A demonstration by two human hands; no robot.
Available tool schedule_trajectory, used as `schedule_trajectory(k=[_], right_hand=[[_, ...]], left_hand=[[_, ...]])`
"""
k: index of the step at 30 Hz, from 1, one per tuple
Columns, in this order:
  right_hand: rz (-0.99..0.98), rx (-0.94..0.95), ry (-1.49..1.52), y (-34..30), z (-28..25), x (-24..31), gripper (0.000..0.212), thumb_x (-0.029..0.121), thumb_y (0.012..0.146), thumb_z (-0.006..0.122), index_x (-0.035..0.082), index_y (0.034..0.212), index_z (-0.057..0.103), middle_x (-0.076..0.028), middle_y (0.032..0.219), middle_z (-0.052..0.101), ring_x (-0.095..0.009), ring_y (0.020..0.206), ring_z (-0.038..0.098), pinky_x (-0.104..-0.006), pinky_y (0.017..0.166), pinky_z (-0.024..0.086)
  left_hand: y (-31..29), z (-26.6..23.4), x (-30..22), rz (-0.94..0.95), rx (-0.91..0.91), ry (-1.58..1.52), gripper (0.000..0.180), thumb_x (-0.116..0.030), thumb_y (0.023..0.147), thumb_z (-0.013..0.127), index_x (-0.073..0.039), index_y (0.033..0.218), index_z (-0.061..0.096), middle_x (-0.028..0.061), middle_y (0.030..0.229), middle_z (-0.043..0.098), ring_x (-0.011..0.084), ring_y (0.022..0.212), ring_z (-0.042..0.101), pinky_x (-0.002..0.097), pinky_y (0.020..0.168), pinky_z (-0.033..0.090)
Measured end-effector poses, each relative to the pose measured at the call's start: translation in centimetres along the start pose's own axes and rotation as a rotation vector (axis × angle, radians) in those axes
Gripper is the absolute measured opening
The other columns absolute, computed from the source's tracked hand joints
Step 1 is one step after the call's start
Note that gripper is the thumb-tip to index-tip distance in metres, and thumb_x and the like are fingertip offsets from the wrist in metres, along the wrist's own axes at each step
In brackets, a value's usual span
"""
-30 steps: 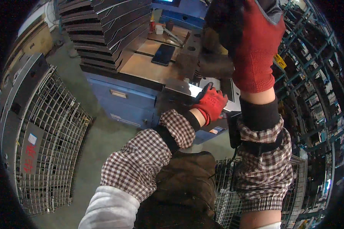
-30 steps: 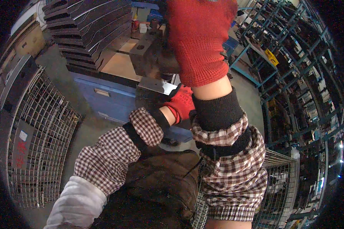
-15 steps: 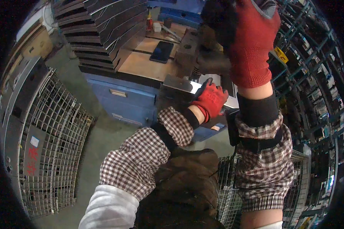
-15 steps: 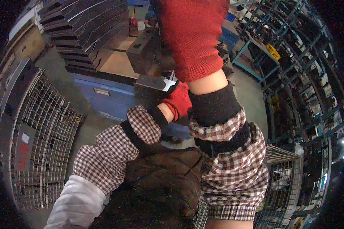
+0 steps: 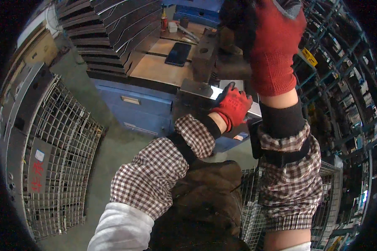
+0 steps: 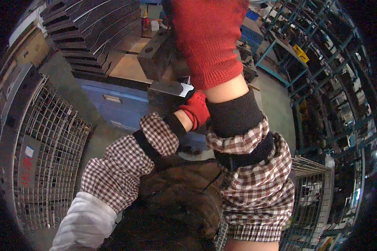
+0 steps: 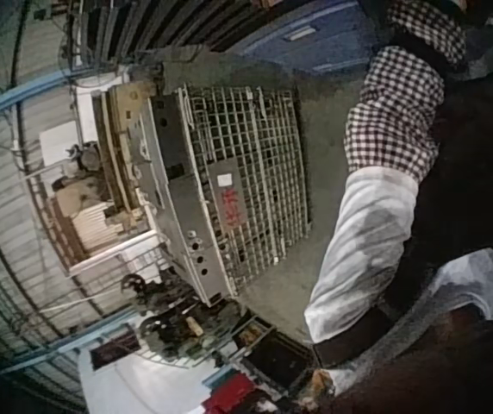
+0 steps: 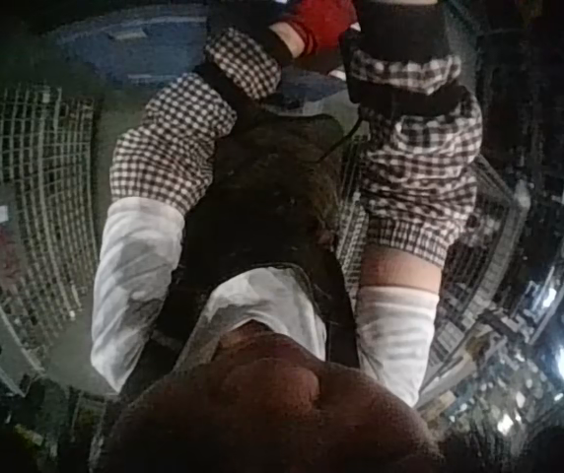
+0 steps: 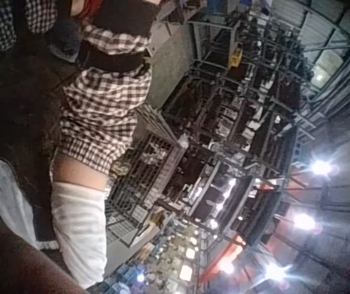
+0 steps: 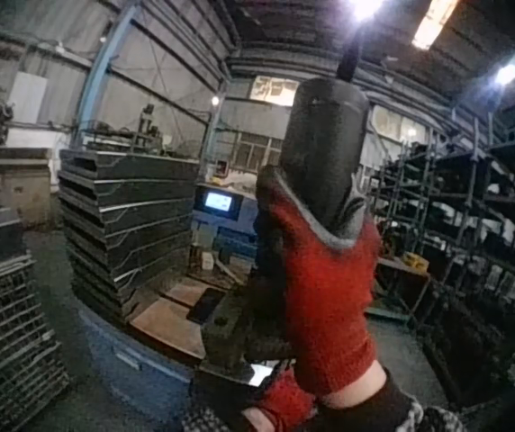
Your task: Bending metal plates using a press machine on a fabrication floor.
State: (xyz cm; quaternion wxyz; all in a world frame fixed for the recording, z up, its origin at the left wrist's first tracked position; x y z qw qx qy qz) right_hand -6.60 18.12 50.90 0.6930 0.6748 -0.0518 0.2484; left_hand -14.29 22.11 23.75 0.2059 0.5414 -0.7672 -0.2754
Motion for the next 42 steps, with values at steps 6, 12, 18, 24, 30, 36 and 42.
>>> schedule_trajectory(k=[6, 12, 18, 24, 30, 36, 42], right_hand=[[-0.037, 0.029, -0.019, -0.2, 0.1, 1.3, 0.038, 0.021, 0.090, 0.080, 0.000, 0.120, 0.070, -0.014, 0.111, 0.075, -0.025, 0.098, 0.073, -0.0374, 0.086, 0.057], [-0.030, 0.058, 0.022, 0.0, 0.2, 0.3, 0.038, 0.023, 0.090, 0.080, 0.001, 0.120, 0.068, -0.013, 0.110, 0.073, -0.025, 0.097, 0.071, -0.0371, 0.085, 0.056], [-0.011, 0.026, -0.043, -0.7, 0.4, 1.1, 0.041, 0.025, 0.090, 0.080, 0.001, 0.120, 0.066, -0.012, 0.107, 0.073, -0.023, 0.095, 0.071, -0.0352, 0.083, 0.056], [-0.092, 0.025, -0.084, -0.2, 0.0, 0.6, 0.040, 0.025, 0.090, 0.081, 0.001, 0.119, 0.066, -0.011, 0.107, 0.073, -0.024, 0.094, 0.071, -0.0357, 0.082, 0.056], [-0.086, 0.068, -0.019, 0.6, 0.1, 0.4, 0.034, 0.018, 0.091, 0.079, 0.002, 0.118, 0.068, -0.012, 0.107, 0.074, -0.025, 0.094, 0.072, -0.0358, 0.080, 0.057], [0.016, 0.060, 0.124, -0.4, 0.0, 0.0, 0.031, 0.012, 0.089, 0.079, 0.000, 0.117, 0.071, -0.011, 0.105, 0.075, -0.023, 0.090, 0.073, -0.0333, 0.078, 0.056], [-0.383, -0.088, -0.519, -0.6, 0.0, 3.8, 0.032, 0.014, 0.089, 0.079, -0.002, 0.116, 0.070, -0.011, 0.100, 0.074, -0.023, 0.087, 0.072, -0.0326, 0.076, 0.056]], left_hand=[[0.1, 1.6, 0.3, -0.009, 0.013, -0.047, 0.075, -0.057, 0.073, 0.084, -0.009, 0.128, 0.063, 0.0161, 0.123, 0.070, 0.0339, 0.117, 0.066, 0.0528, 0.112, 0.036], [0.1, 4.7, 0.9, -0.039, -0.068, -0.260, 0.076, -0.057, 0.073, 0.084, -0.010, 0.128, 0.063, 0.0163, 0.124, 0.069, 0.0343, 0.117, 0.066, 0.0535, 0.113, 0.036], [-0.5, 14.1, 3.9, -0.105, -0.288, -1.526, 0.077, -0.058, 0.073, 0.084, -0.010, 0.129, 0.063, 0.0165, 0.125, 0.069, 0.0346, 0.118, 0.066, 0.0541, 0.113, 0.035], [-0.1, 18.3, 3.5, -0.096, -0.331, -1.736, 0.078, -0.059, 0.072, 0.085, -0.010, 0.129, 0.063, 0.0169, 0.125, 0.068, 0.0349, 0.118, 0.065, 0.0545, 0.113, 0.035], [0.1, 14.4, 3.3, -0.061, -0.535, -1.767, 0.081, -0.058, 0.072, 0.085, -0.009, 0.133, 0.062, 0.0173, 0.126, 0.068, 0.0350, 0.119, 0.065, 0.0538, 0.113, 0.035], [-0.5, 9.3, 3.0, -0.098, -0.249, -0.695, 0.075, -0.054, 0.074, 0.084, -0.010, 0.131, 0.063, 0.0167, 0.124, 0.069, 0.0343, 0.117, 0.066, 0.0532, 0.112, 0.036], [1.6, 3.7, -1.1, -0.003, 0.179, -0.061, 0.064, -0.047, 0.076, 0.082, -0.011, 0.126, 0.064, 0.0158, 0.120, 0.070, 0.0332, 0.113, 0.068, 0.0528, 0.109, 0.038]])
Point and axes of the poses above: each hand's wrist, its own y-axis towards the middle knuckle, its own z-axis out of the palm, x = y × z, the point moved 10 cm from there along y, towards the middle knuckle
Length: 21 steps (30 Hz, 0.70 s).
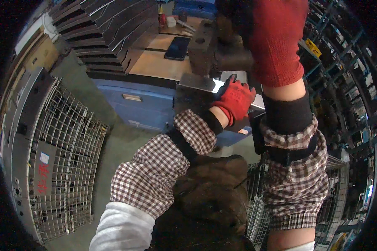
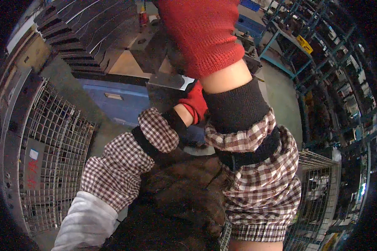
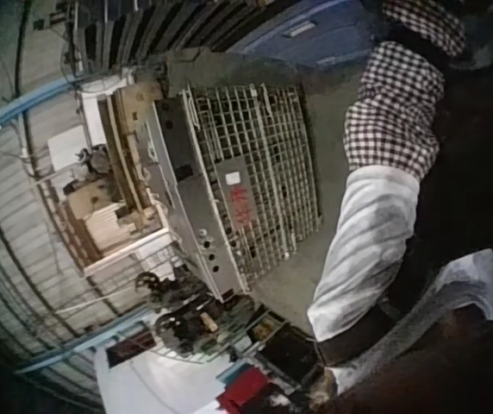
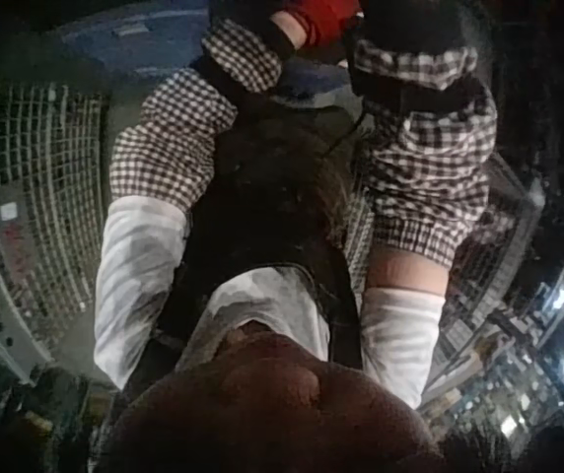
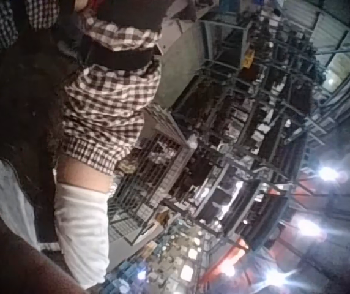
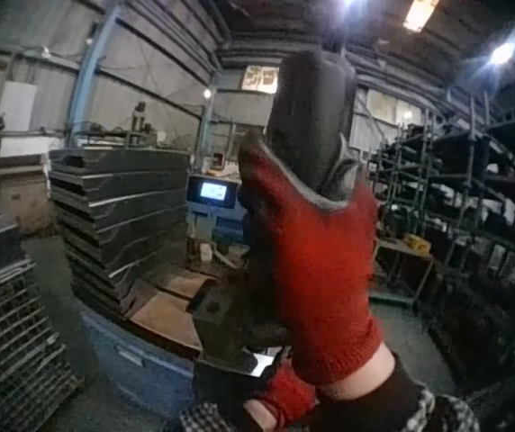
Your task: Bending metal plates using a press machine on a fabrication floor.
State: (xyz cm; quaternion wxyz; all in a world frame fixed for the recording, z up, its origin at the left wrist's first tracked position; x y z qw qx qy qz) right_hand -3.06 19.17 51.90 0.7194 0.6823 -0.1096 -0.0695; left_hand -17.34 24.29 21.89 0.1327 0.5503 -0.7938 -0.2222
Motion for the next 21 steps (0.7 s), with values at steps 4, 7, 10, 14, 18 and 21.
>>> schedule_trajectory(k=[4, 7, 10, 14, 18, 21], right_hand=[[0.150, 0.031, 0.198, -0.1, 0.2, -0.4, 0.040, 0.021, 0.089, 0.081, -0.004, 0.116, 0.065, -0.013, 0.101, 0.072, -0.024, 0.089, 0.072, -0.0347, 0.076, 0.057], [0.484, 0.182, 0.558, -0.9, 1.1, -1.0, 0.043, 0.026, 0.088, 0.082, -0.004, 0.114, 0.063, -0.015, 0.103, 0.071, -0.025, 0.093, 0.071, -0.0362, 0.077, 0.058], [0.431, 0.104, 0.293, -0.8, 0.9, -1.4, 0.043, 0.028, 0.089, 0.082, -0.002, 0.113, 0.062, -0.014, 0.101, 0.070, -0.024, 0.089, 0.071, -0.0347, 0.075, 0.057], [0.343, -0.051, 0.136, -1.0, 0.0, -0.1, 0.046, 0.030, 0.088, 0.082, -0.001, 0.114, 0.061, -0.011, 0.095, 0.070, -0.020, 0.079, 0.069, -0.0323, 0.068, 0.057], [0.422, 0.121, 0.570, -1.2, 1.8, -1.8, 0.044, 0.030, 0.089, 0.083, 0.001, 0.113, 0.061, -0.009, 0.093, 0.069, -0.016, 0.073, 0.067, -0.0295, 0.061, 0.055], [0.501, 0.101, 0.668, -1.6, 0.7, -0.9, 0.041, 0.030, 0.089, 0.083, 0.003, 0.111, 0.062, -0.008, 0.092, 0.069, -0.014, 0.073, 0.067, -0.0277, 0.059, 0.053]], left_hand=[[-1.3, -1.5, 1.6, -0.020, 0.096, 0.067, 0.057, -0.043, 0.078, 0.081, -0.011, 0.123, 0.065, 0.0152, 0.117, 0.071, 0.0326, 0.110, 0.069, 0.0526, 0.108, 0.040], [-1.2, -2.8, 1.3, -0.014, 0.108, 0.058, 0.052, -0.040, 0.079, 0.080, -0.012, 0.121, 0.066, 0.0147, 0.115, 0.072, 0.0320, 0.108, 0.070, 0.0525, 0.106, 0.041], [-1.5, -4.3, 0.6, 0.014, 0.087, 0.023, 0.041, -0.032, 0.082, 0.075, -0.013, 0.117, 0.067, 0.0139, 0.114, 0.073, 0.0319, 0.108, 0.070, 0.0518, 0.106, 0.041], [-1.2, -4.1, 0.8, 0.008, 0.079, 0.050, 0.041, -0.032, 0.082, 0.074, -0.014, 0.118, 0.067, 0.0127, 0.113, 0.073, 0.0316, 0.108, 0.070, 0.0513, 0.107, 0.040], [-0.6, -2.4, 1.2, -0.025, 0.100, 0.036, 0.040, -0.032, 0.083, 0.072, -0.015, 0.120, 0.070, 0.0117, 0.113, 0.074, 0.0303, 0.108, 0.070, 0.0510, 0.107, 0.040], [-0.5, -2.0, 1.2, -0.010, 0.101, 0.072, 0.036, -0.033, 0.084, 0.072, -0.015, 0.115, 0.074, 0.0117, 0.113, 0.075, 0.0297, 0.107, 0.070, 0.0510, 0.107, 0.040]])
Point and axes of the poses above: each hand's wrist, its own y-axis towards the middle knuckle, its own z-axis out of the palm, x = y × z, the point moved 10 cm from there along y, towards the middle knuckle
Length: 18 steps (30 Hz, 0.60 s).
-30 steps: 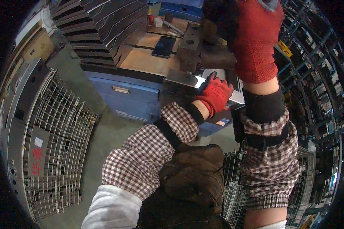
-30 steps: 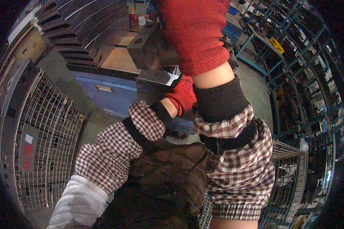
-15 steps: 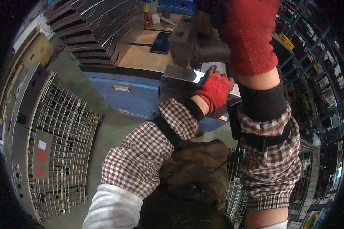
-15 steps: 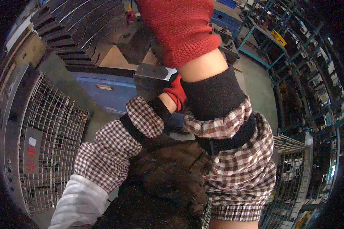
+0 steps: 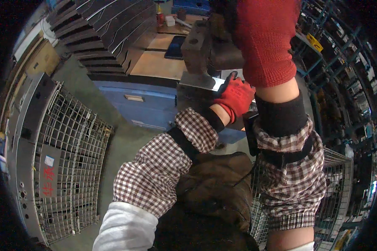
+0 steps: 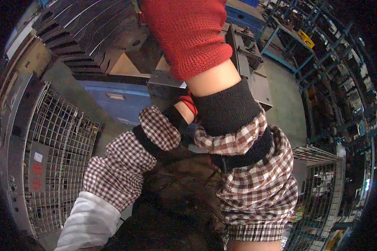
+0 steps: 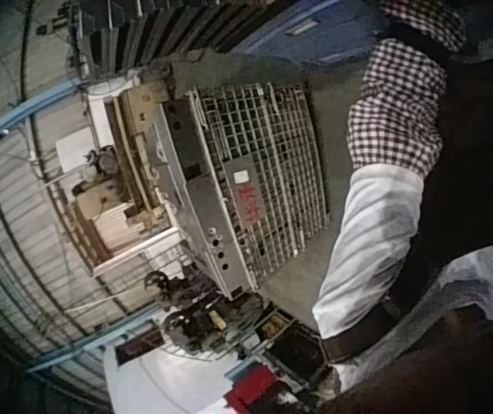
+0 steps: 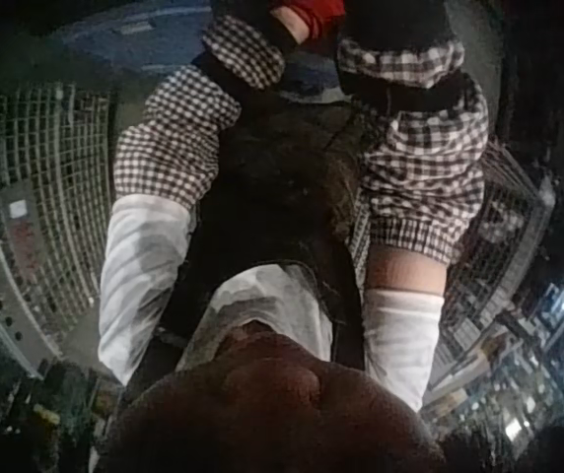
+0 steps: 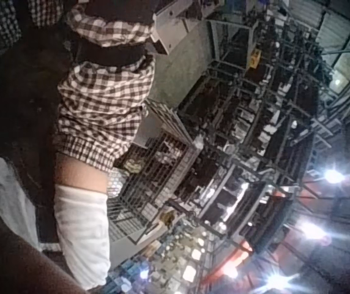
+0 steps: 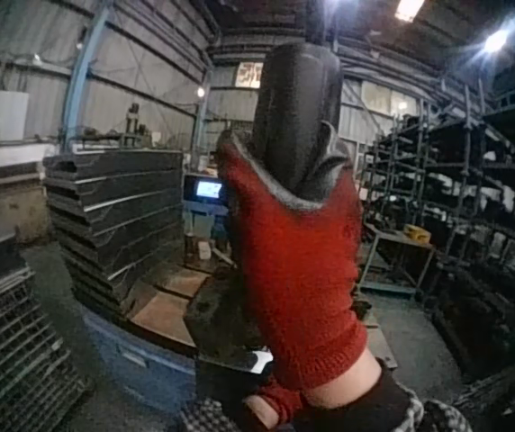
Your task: Bending metal plates using a press machine on a fabrication floor.
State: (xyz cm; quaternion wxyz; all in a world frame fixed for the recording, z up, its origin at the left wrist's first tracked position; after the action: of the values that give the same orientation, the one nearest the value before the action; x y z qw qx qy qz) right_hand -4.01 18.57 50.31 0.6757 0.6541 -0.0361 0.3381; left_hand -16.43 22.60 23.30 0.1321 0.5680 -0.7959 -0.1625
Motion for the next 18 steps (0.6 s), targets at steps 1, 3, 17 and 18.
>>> schedule_trajectory(k=[1, 3, 17, 18], right_hand=[[0.035, -0.008, 0.001, -0.1, -0.1, -0.4, 0.040, 0.029, 0.089, 0.083, 0.003, 0.111, 0.062, -0.007, 0.092, 0.069, -0.013, 0.073, 0.066, -0.0273, 0.059, 0.053], [-0.040, 0.008, -0.060, 0.2, 0.2, -0.7, 0.040, 0.030, 0.089, 0.083, 0.003, 0.111, 0.063, -0.007, 0.093, 0.070, -0.013, 0.073, 0.066, -0.0273, 0.059, 0.053], [-0.064, 0.014, -0.029, 0.2, 0.2, -0.9, 0.039, 0.027, 0.090, 0.081, 0.002, 0.113, 0.062, -0.007, 0.094, 0.069, -0.015, 0.077, 0.068, -0.0293, 0.062, 0.056], [-0.045, 0.014, -0.027, 0.4, 0.3, -1.8, 0.040, 0.027, 0.090, 0.082, 0.002, 0.113, 0.062, -0.007, 0.095, 0.069, -0.015, 0.076, 0.068, -0.0292, 0.061, 0.056]], left_hand=[[0.0, 0.1, -0.1, 0.004, 0.008, 0.007, 0.035, -0.034, 0.084, 0.071, -0.015, 0.113, 0.075, 0.0117, 0.113, 0.075, 0.0296, 0.107, 0.070, 0.0510, 0.107, 0.040], [0.3, 0.4, 0.2, -0.011, 0.030, 0.007, 0.033, -0.035, 0.084, 0.071, -0.015, 0.109, 0.077, 0.0116, 0.113, 0.076, 0.0295, 0.107, 0.070, 0.0511, 0.108, 0.040], [-0.9, -0.4, 0.3, 0.023, 0.079, 0.009, 0.068, -0.067, 0.072, 0.078, -0.013, 0.113, 0.076, 0.0115, 0.115, 0.074, 0.0314, 0.115, 0.065, 0.0544, 0.110, 0.038], [-1.2, -0.4, 0.6, 0.018, 0.078, -0.001, 0.068, -0.066, 0.072, 0.078, -0.013, 0.114, 0.075, 0.0117, 0.115, 0.073, 0.0318, 0.114, 0.066, 0.0543, 0.111, 0.038]])
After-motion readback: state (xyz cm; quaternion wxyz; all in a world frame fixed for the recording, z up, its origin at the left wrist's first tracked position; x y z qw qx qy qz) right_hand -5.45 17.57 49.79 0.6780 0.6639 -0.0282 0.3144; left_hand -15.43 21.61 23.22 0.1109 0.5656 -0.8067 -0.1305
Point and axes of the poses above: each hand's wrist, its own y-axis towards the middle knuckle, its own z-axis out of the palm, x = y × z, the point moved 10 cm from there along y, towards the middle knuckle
